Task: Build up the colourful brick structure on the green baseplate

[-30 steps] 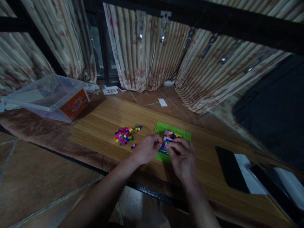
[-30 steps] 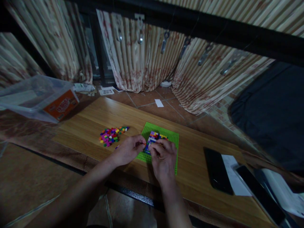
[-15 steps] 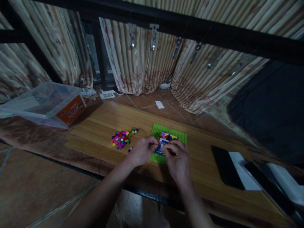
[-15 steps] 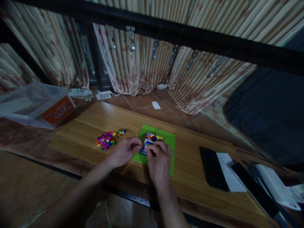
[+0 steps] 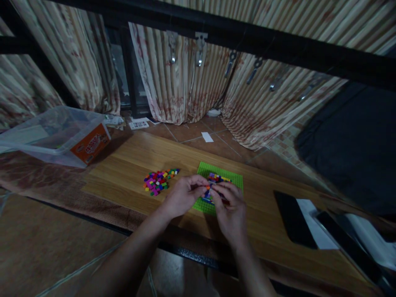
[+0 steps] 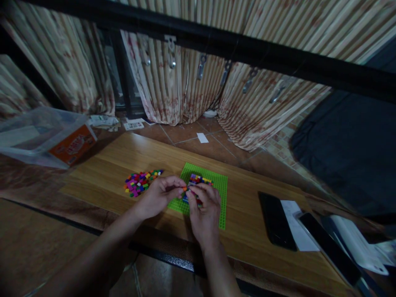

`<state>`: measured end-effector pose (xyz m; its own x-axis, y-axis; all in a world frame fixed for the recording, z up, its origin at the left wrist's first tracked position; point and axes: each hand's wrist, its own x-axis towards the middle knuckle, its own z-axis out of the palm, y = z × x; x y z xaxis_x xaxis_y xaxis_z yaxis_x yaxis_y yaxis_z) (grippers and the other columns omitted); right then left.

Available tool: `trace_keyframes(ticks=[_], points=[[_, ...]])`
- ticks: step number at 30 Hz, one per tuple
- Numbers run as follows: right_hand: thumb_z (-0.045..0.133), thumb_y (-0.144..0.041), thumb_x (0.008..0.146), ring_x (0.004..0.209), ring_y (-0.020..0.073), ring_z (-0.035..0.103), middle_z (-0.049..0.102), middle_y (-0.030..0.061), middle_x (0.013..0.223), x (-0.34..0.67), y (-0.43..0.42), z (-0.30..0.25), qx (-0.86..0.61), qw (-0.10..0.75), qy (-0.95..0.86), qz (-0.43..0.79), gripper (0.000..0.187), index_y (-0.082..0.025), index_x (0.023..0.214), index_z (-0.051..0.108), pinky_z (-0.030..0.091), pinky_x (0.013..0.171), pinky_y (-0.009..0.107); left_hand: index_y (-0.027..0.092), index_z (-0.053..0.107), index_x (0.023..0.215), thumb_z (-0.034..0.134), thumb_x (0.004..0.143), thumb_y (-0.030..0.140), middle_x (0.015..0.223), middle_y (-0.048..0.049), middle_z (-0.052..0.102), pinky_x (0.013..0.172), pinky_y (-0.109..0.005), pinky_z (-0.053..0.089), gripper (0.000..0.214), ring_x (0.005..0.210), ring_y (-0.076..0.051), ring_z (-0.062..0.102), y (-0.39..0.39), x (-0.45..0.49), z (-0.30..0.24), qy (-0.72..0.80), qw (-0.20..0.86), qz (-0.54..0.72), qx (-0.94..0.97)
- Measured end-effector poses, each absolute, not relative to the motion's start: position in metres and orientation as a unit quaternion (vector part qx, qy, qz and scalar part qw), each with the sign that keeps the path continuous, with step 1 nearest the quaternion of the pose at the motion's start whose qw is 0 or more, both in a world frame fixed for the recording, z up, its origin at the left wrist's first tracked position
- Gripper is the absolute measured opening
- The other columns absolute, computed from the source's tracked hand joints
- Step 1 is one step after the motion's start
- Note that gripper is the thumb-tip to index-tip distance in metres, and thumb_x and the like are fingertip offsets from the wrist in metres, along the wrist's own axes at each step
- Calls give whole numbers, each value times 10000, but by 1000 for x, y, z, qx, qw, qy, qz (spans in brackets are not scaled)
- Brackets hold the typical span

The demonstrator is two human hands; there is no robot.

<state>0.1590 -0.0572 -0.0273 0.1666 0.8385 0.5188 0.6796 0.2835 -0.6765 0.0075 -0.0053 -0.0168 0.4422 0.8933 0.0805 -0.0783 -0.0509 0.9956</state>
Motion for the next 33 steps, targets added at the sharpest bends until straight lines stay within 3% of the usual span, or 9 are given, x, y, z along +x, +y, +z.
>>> trace_keyframes(ticks=[9,14,22,33], points=[[621,-344,848,964,209,582,654,40,984,157,-58,-25,-581,514,-614,146,138,-263,882,726,465,848,390,128,627,843,609,788,171,765,-21,642,655,-220,455,73,698,-108,578,-9,10,-13,319,601,412,607],[662,-331,812,941,204,591,649,32,969,176,-55,-23,-581,523,-608,141,98,-258,825,726,452,859,390,139,644,848,577,817,213,761,-15,639,654,-223,445,104,695,-113,568,-4,5,-16,361,541,397,648],[681,-351,788,1003,230,554,641,31,1013,193,-57,-27,-600,422,-666,138,90,-282,795,737,419,889,415,160,662,841,526,812,214,756,-11,657,621,-229,428,149,670,-129,559,-1,6,-23,467,450,338,682],[695,-307,778,961,219,554,636,27,953,182,-50,-31,-603,434,-661,108,64,-255,747,713,436,844,381,177,668,873,546,816,355,773,-5,672,594,-228,421,223,674,-132,580,-2,20,-33,482,460,330,668]])
